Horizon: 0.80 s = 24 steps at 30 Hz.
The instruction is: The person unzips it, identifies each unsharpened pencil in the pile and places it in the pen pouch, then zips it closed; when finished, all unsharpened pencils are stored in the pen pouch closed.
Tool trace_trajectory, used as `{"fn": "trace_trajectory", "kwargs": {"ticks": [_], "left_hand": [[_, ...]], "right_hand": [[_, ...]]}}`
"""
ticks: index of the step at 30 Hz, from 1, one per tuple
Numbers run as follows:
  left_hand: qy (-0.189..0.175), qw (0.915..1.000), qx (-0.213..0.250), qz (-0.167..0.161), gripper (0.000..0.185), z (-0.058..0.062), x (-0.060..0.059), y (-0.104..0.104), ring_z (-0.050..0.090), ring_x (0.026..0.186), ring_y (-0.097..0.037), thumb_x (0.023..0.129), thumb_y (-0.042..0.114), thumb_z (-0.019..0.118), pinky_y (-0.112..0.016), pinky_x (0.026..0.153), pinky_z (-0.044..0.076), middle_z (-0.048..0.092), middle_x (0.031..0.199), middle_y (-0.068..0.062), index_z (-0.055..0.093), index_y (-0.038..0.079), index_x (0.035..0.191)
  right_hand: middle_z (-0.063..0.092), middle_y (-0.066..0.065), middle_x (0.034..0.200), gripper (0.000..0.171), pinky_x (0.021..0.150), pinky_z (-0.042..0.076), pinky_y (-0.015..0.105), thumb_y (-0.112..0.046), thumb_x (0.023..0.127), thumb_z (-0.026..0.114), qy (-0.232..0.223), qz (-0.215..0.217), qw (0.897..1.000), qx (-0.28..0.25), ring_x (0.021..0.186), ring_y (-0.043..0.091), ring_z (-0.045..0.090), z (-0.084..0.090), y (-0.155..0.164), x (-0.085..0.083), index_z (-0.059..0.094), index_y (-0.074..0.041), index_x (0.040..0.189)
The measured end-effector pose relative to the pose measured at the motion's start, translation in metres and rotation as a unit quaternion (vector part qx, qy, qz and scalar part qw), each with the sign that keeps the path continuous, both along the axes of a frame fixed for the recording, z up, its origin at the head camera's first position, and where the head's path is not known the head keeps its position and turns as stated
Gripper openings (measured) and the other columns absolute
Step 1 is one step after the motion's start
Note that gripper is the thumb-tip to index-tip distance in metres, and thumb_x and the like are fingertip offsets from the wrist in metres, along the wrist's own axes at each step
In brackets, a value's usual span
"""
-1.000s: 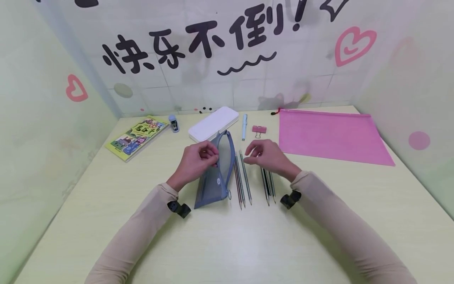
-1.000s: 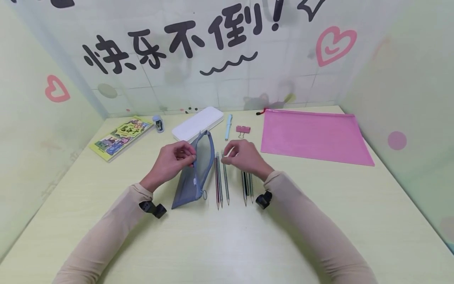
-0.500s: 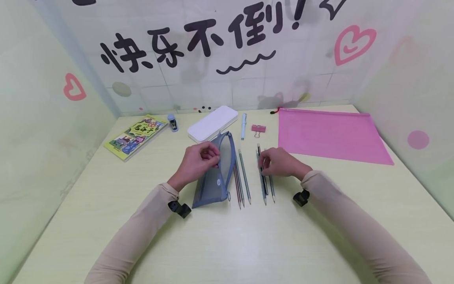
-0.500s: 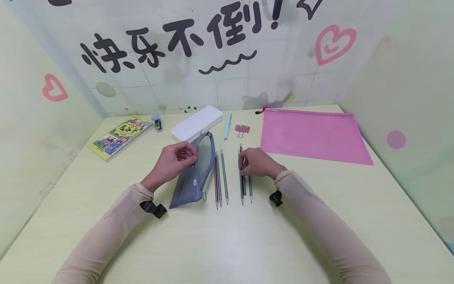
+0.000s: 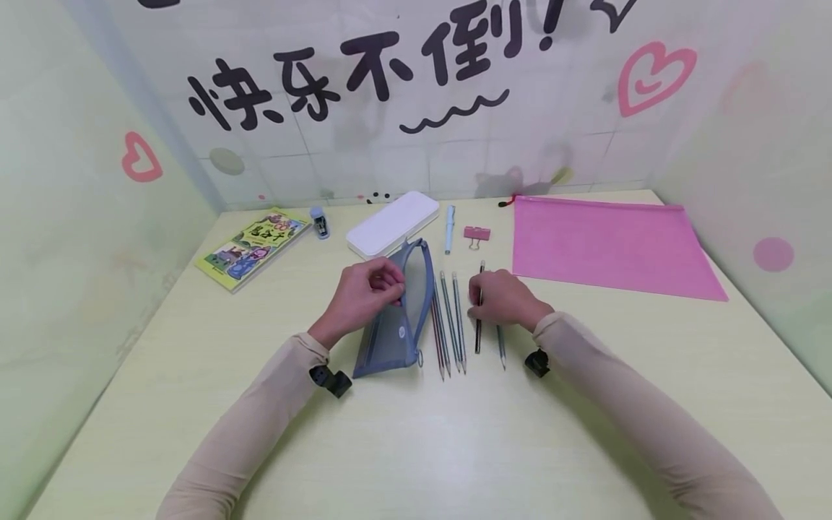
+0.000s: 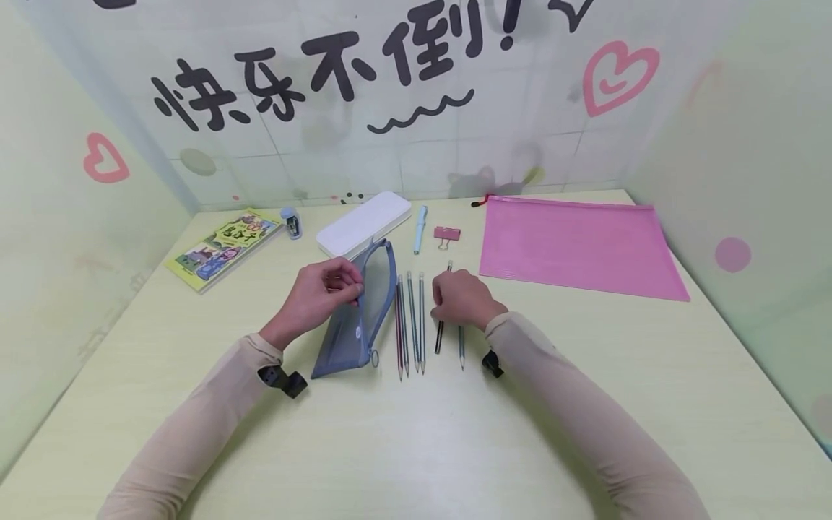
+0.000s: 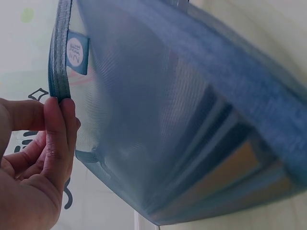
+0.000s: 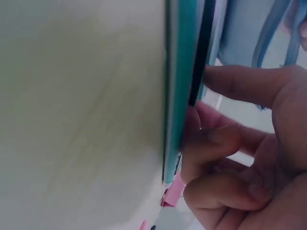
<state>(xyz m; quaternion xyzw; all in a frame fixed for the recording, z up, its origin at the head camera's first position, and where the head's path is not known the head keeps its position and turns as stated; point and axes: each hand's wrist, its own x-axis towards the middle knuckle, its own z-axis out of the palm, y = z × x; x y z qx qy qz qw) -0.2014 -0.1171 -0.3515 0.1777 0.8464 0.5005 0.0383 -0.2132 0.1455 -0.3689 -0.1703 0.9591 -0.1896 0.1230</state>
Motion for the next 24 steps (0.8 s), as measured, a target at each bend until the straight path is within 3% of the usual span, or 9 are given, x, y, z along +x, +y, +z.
{"fn": "trace_trajectory", "kwargs": {"ticks": [7,13,16,19,24], "left_hand": [[-0.003,1.0000,-0.004,-0.001,0.015,0.000,0.001,0.003,0.069,0.073,-0.015,0.092,0.003,0.066,-0.032,0.069,0.063,0.069,0.092,-0.015,0.066,-0.005,0.105],[-0.003,1.0000,-0.004,-0.004,0.015,0.001,0.001,0.004,0.069,0.073,-0.015,0.092,0.004,0.066,-0.032,0.069,0.063,0.069,0.093,-0.015,0.066,-0.004,0.104],[-0.001,1.0000,-0.005,-0.004,0.015,0.002,0.002,0.005,0.069,0.073,-0.015,0.092,0.004,0.066,-0.032,0.069,0.063,0.069,0.093,-0.015,0.066,-0.004,0.104],[0.001,1.0000,-0.007,-0.001,0.013,0.002,0.002,0.005,0.068,0.072,-0.014,0.092,0.005,0.066,-0.031,0.070,0.063,0.070,0.093,-0.014,0.066,-0.002,0.104],[-0.004,1.0000,-0.001,-0.001,0.012,0.002,0.003,0.005,0.069,0.072,-0.013,0.092,0.004,0.067,-0.034,0.071,0.064,0.069,0.092,-0.015,0.067,-0.001,0.102]], "right_hand": [[0.057,0.005,0.072,0.016,0.051,0.039,0.024,-0.003,0.074,0.069,-0.027,-0.045,0.998,-0.040,0.059,0.016,0.048,0.000,-0.008,0.001,0.068,-0.009,0.089],[0.065,0.005,0.079,0.021,0.052,0.041,0.023,-0.010,0.079,0.072,-0.047,-0.059,0.992,-0.100,0.059,0.014,0.051,0.000,-0.007,0.003,0.071,-0.013,0.099],[0.071,0.009,0.080,0.025,0.050,0.042,0.023,-0.009,0.082,0.071,-0.072,-0.071,0.981,-0.166,0.057,0.013,0.052,0.003,-0.007,0.005,0.070,-0.012,0.107],[0.073,0.012,0.081,0.027,0.049,0.043,0.024,-0.008,0.083,0.069,-0.089,-0.087,0.964,-0.237,0.054,0.013,0.051,0.008,-0.013,0.008,0.069,-0.011,0.110],[0.074,0.014,0.087,0.026,0.052,0.047,0.025,-0.012,0.085,0.071,-0.072,-0.104,0.944,-0.304,0.060,0.019,0.058,0.015,-0.030,0.010,0.067,-0.013,0.112]]}}
